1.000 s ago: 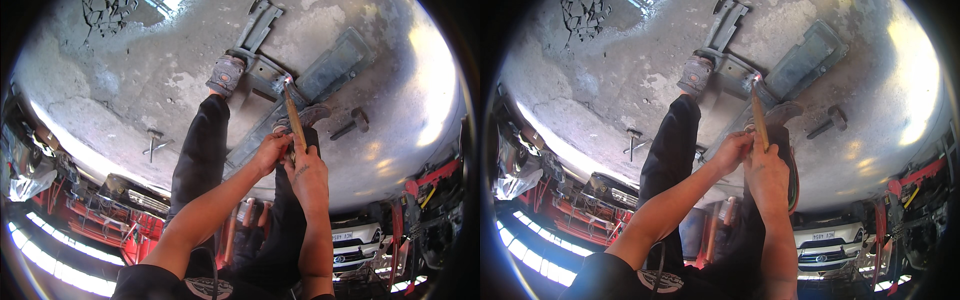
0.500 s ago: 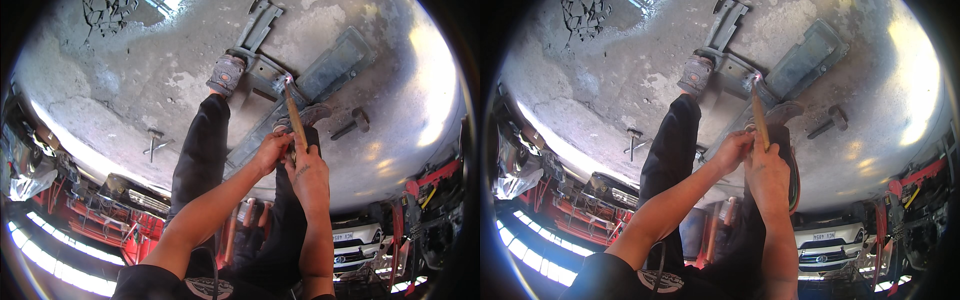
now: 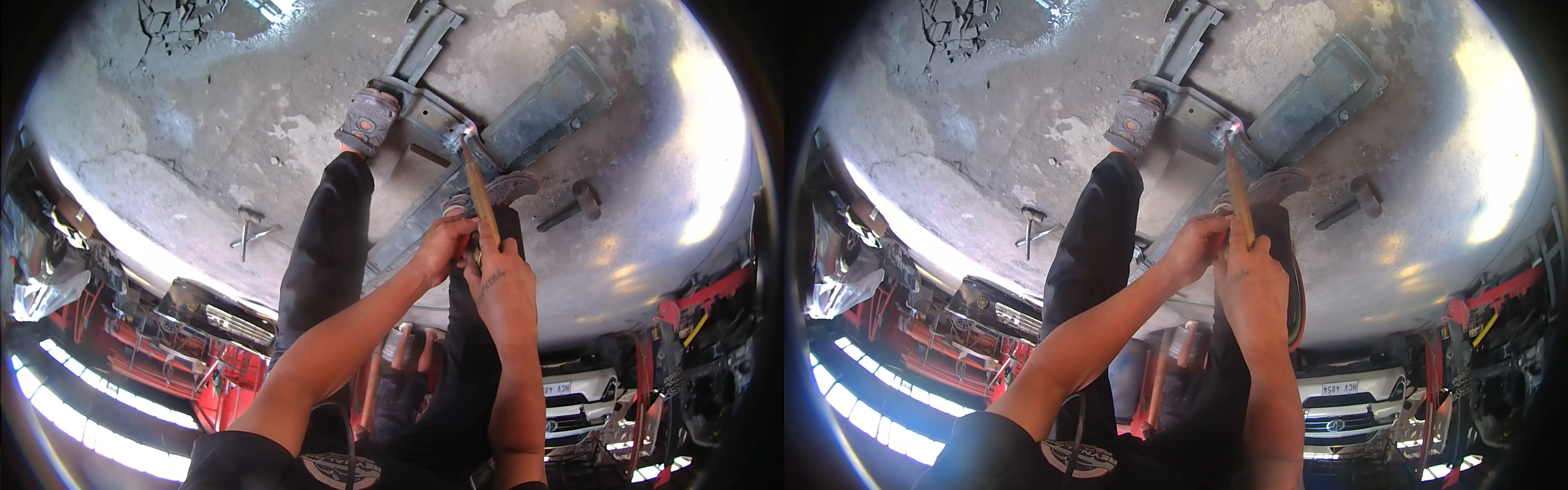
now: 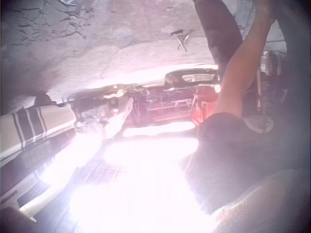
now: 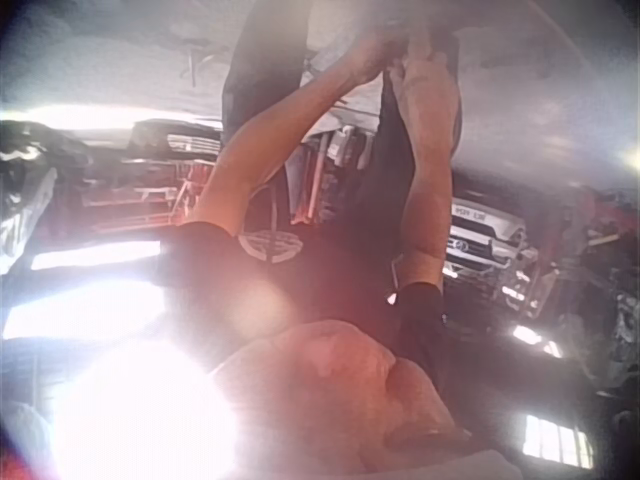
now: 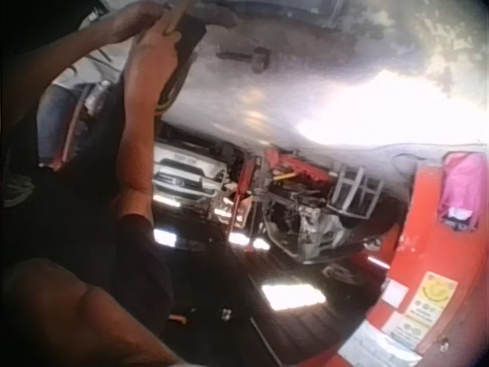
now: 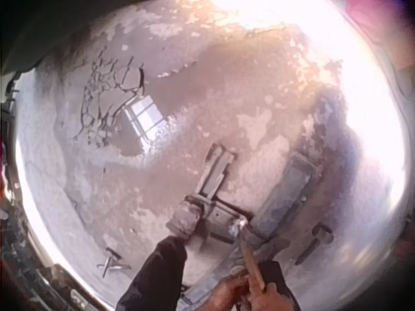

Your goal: The person positions two metal frame sections on the floor, then uses a welding torch to heat and weld the joints. The person moves along the frame, applying the torch to multiple connection points while standing.

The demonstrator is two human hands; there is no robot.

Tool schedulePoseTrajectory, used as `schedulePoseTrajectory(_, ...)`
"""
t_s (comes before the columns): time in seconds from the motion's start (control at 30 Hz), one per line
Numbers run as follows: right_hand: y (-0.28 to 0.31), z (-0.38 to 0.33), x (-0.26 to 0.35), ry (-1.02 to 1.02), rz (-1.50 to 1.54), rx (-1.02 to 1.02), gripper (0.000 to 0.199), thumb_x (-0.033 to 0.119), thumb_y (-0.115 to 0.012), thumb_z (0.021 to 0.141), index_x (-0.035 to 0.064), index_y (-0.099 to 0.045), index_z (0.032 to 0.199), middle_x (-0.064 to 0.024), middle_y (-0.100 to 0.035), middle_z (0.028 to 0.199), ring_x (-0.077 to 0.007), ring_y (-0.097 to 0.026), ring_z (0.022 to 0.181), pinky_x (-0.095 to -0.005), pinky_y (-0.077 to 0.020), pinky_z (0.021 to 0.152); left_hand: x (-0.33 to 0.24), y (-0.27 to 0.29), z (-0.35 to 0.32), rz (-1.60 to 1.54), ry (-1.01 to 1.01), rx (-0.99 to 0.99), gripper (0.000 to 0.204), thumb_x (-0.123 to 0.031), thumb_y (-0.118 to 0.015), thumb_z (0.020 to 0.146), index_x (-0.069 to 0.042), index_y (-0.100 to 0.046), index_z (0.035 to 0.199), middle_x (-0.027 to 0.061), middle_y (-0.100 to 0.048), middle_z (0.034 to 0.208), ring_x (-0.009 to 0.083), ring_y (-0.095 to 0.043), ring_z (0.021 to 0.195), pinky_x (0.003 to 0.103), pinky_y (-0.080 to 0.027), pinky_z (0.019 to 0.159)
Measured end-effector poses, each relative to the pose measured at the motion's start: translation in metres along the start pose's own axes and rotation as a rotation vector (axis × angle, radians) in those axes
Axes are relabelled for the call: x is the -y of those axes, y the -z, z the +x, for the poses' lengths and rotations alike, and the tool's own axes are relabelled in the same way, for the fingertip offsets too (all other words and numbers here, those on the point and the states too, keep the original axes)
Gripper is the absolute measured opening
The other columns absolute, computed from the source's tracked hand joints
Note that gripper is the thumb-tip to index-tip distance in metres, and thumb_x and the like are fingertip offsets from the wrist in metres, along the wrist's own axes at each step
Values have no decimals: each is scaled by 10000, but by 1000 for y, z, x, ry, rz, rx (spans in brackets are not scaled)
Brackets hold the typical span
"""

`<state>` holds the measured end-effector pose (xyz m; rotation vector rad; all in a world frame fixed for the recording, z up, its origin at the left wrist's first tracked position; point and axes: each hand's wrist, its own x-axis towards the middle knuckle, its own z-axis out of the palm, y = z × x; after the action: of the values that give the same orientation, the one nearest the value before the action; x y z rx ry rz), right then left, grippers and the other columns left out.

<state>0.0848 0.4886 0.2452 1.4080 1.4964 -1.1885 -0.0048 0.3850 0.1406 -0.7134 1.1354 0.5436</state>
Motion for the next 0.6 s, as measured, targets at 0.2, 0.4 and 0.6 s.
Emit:
schedulePoseTrajectory(0.2,6,1,-7,45,-11,36,582,166,-721,899,63,-517,1434,-220,-619,1028,-407,-689,880,-482,-569,768,9,-3,8,-71,0,5,137,-192,-607,951,-74,-572,1011,73,-623,800,157,-529,549,284,-350,426)
schedulePoseTrajectory(0.4,10,4,-19,77,-38,57,604,162,-737,879,66,-511,1431,-210,-615,1022,-401,-692,876,-479,-573,759,11,-17,10,-74,-5,-41,117,-194,-611,934,-99,-546,948,69,-610,783,151,-516,545,287,-346,424)
schedulePoseTrajectory(0.6,9,6,-30,138,-78,49,596,170,-748,866,62,-526,1409,-206,-612,1002,-393,-697,823,-468,-576,731,24,-23,16,-180,-15,-77,122,-209,-618,919,-96,-574,917,68,-631,795,152,-532,561,282,-357,438)
